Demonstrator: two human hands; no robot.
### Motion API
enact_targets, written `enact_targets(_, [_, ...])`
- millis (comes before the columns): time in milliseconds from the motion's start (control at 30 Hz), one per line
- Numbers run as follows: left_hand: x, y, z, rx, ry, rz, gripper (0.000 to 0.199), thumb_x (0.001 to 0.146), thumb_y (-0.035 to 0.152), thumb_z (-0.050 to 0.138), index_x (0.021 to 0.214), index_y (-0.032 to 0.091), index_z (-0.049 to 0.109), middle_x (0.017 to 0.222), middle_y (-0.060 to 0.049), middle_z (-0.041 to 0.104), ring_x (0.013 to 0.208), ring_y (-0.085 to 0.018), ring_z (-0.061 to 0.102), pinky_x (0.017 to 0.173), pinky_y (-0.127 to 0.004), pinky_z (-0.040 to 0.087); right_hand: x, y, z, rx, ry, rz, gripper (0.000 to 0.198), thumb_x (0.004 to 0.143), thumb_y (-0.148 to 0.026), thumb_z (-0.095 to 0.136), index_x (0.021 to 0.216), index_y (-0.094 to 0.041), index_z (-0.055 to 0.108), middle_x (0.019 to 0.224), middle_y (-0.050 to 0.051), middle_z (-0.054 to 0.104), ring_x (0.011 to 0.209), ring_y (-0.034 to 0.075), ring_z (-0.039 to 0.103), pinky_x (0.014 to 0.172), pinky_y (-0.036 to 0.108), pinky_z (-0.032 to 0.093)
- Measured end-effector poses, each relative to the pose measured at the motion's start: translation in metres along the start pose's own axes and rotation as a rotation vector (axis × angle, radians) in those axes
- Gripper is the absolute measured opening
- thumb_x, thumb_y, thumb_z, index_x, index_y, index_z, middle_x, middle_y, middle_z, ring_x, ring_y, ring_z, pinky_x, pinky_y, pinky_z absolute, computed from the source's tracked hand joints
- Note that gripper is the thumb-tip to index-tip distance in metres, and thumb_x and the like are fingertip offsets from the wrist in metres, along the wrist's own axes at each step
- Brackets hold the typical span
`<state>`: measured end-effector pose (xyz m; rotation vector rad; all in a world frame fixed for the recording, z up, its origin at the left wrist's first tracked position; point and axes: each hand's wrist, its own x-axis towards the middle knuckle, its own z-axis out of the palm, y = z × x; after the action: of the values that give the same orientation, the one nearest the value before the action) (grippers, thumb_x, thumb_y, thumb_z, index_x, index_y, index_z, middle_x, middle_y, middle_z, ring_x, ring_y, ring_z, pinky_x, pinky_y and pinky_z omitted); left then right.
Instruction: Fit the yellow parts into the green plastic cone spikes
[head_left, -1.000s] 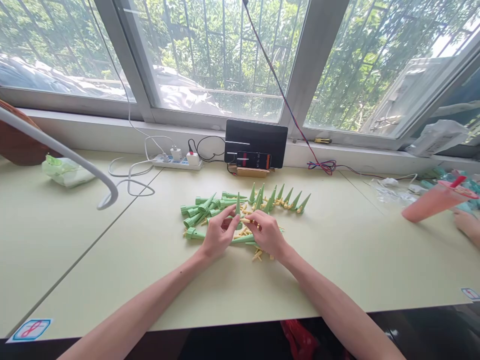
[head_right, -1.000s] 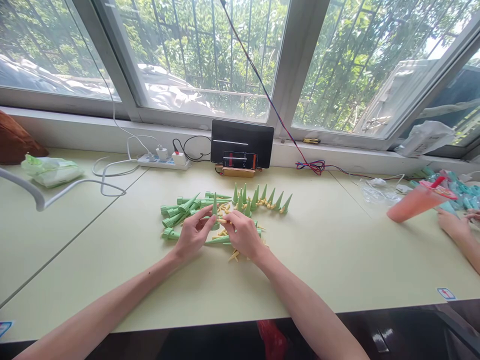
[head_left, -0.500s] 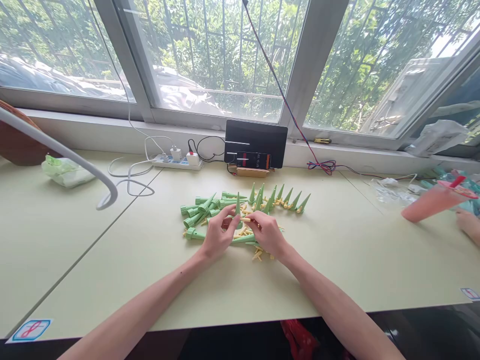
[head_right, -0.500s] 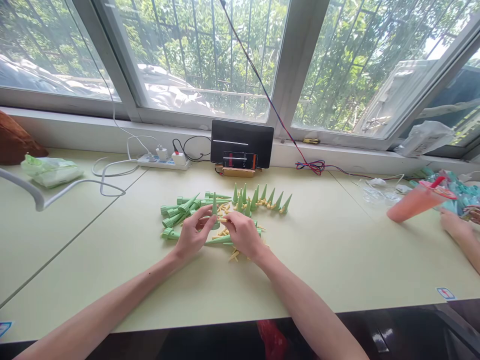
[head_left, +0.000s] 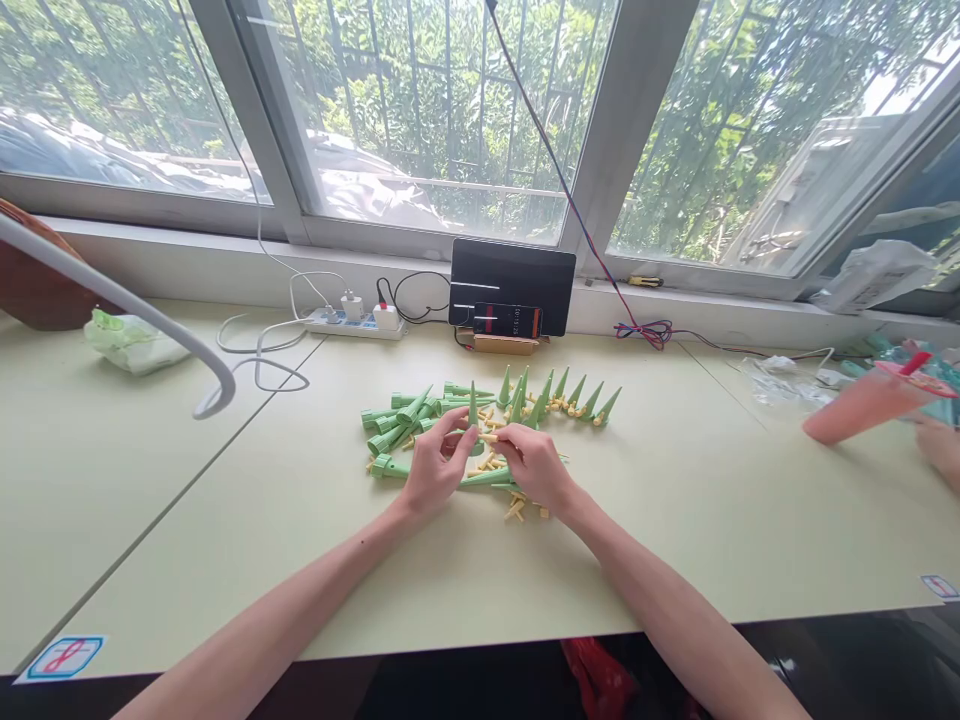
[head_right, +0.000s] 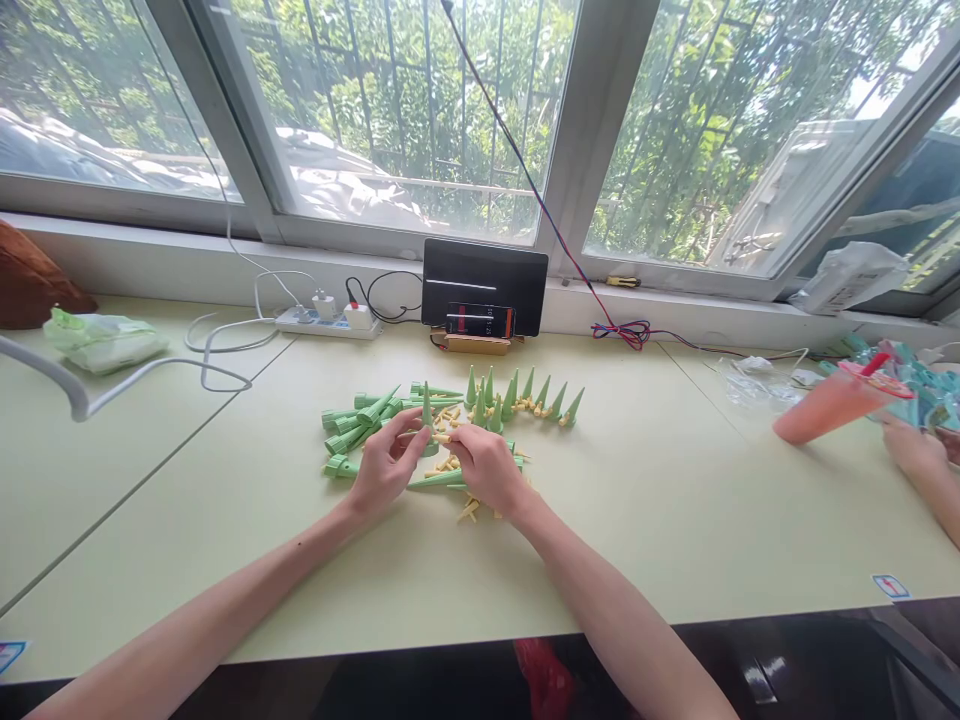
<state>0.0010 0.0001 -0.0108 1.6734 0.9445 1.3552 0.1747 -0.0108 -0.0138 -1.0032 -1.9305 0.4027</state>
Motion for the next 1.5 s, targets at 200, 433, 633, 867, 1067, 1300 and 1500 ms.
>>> enact_targets(200, [-0.0006, -0.0038, -0.0008, 0.111, 0.005, 0.076, 0.027, 0.093, 0.036, 0.056, 0.114, 0.020, 0.056, 0.085, -0.001, 0.058, 0.059, -0.009, 0.059, 0.046, -0.018, 0.045, -0.0015, -0.0009, 0.0016, -0.005, -0.008, 0.009, 0.020, 0.096, -0.020, 0.046, 0.078, -0.019, 0.055, 0.070, 0.001, 0.056, 0.063, 0.013, 0.049, 0.060, 0.025, 0.040])
enact_targets(433, [-0.0014, -0.0065, -0.0016, 0.173, 0.002, 0.109, 0.024, 0.093, 0.033, 0.056, 0.113, 0.021, 0.053, 0.091, -0.003, 0.060, 0.062, -0.009, 0.061, 0.052, -0.019, 0.048, -0.0019, -0.0027, 0.0005, -0.018, -0.023, 0.029, 0.024, 0.097, -0.022, 0.042, 0.073, -0.020, 0.048, 0.067, -0.001, 0.049, 0.060, 0.013, 0.042, 0.058, 0.025, 0.035])
enact_targets(633, [-0.0017, -0.0048, -0.0024, 0.180, -0.048, 0.133, 0.022, 0.094, 0.033, 0.054, 0.112, 0.021, 0.054, 0.087, -0.001, 0.059, 0.056, -0.007, 0.052, 0.051, -0.019, 0.049, -0.0015, -0.0040, 0.0000, -0.016, -0.009, 0.041, 0.025, 0.096, -0.021, 0.043, 0.071, -0.021, 0.040, 0.065, -0.003, 0.042, 0.058, 0.012, 0.037, 0.056, 0.025, 0.032])
enact_targets(867, [-0.0012, -0.0072, -0.0032, 0.214, -0.086, 0.158, 0.020, 0.094, 0.031, 0.053, 0.111, 0.021, 0.055, 0.083, 0.000, 0.056, 0.058, -0.008, 0.051, 0.055, -0.022, 0.052, -0.0007, -0.0038, -0.0006, -0.025, 0.004, 0.042, 0.025, 0.095, -0.021, 0.043, 0.070, -0.021, 0.038, 0.064, -0.003, 0.041, 0.058, 0.012, 0.037, 0.056, 0.025, 0.031])
enact_targets(1067, [-0.0010, -0.0069, -0.0042, 0.249, -0.109, 0.176, 0.011, 0.094, 0.028, 0.052, 0.100, 0.020, 0.055, 0.099, -0.004, 0.058, 0.061, -0.007, 0.052, 0.057, -0.022, 0.052, -0.0014, -0.0018, 0.0002, -0.038, 0.007, 0.047, 0.026, 0.096, -0.022, 0.042, 0.070, -0.021, 0.038, 0.063, -0.003, 0.040, 0.058, 0.012, 0.037, 0.055, 0.025, 0.031])
enact_targets(1300, [0.0002, -0.0082, -0.0037, 0.256, -0.114, 0.221, 0.012, 0.096, 0.028, 0.050, 0.098, 0.019, 0.057, 0.108, -0.007, 0.057, 0.061, -0.008, 0.050, 0.057, -0.024, 0.053, -0.0010, -0.0012, 0.0003, -0.033, 0.000, 0.063, 0.023, 0.095, -0.020, 0.043, 0.072, -0.021, 0.042, 0.065, -0.003, 0.044, 0.058, 0.012, 0.039, 0.056, 0.024, 0.033])
enact_targets(1500, [0.0011, -0.0061, -0.0038, 0.290, -0.105, 0.250, 0.014, 0.096, 0.028, 0.051, 0.104, 0.022, 0.061, 0.107, -0.006, 0.056, 0.067, -0.009, 0.055, 0.062, -0.026, 0.055, -0.0009, -0.0007, -0.0002, -0.042, -0.012, 0.084, 0.024, 0.096, -0.023, 0.042, 0.072, -0.020, 0.044, 0.066, -0.002, 0.046, 0.059, 0.013, 0.039, 0.057, 0.025, 0.033])
